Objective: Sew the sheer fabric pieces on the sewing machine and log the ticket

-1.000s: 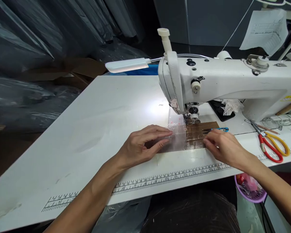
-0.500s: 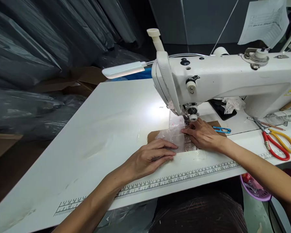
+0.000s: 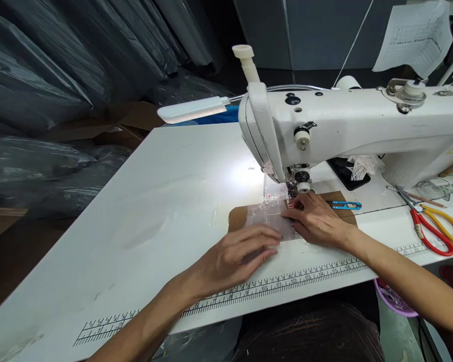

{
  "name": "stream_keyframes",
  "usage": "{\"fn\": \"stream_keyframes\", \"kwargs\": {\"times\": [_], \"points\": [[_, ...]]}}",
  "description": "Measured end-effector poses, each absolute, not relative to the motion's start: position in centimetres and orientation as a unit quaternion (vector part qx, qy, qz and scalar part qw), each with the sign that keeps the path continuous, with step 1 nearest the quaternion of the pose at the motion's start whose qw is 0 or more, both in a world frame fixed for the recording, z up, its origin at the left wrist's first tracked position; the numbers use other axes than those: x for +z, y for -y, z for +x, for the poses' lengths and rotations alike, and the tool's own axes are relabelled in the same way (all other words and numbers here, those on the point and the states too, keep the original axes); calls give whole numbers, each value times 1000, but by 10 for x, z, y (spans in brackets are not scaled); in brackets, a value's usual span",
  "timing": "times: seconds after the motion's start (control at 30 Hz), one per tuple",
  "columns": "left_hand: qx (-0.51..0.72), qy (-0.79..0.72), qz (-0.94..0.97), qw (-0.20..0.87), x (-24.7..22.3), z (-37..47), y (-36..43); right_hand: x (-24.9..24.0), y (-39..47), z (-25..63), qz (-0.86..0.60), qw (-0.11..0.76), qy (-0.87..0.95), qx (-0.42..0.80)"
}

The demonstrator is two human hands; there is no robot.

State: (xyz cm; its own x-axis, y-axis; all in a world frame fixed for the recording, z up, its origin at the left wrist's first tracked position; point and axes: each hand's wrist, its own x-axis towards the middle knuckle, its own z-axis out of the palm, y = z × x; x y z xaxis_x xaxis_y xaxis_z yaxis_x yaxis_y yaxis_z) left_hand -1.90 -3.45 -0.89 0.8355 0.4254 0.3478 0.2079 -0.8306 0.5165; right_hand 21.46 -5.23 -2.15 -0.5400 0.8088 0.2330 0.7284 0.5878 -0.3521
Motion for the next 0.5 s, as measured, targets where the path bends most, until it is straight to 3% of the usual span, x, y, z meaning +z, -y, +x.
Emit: {"fn": "stream_keyframes", "kwargs": {"times": [0.1,0.17,0.4,0.5], "points": [[199,-213,952,96,-13,-19,16,-23,45,214,-449,170,873,82],[175,-225,957,62,-12,-20,7,-23,41,214,-456,157,873,76],[225,-130,939,223,-10,-26,12,-23,38,222,-450,201,861,121],[251,-123,932,232,-16,-24,14,-24,41,225,-435,245,851,161]]}}
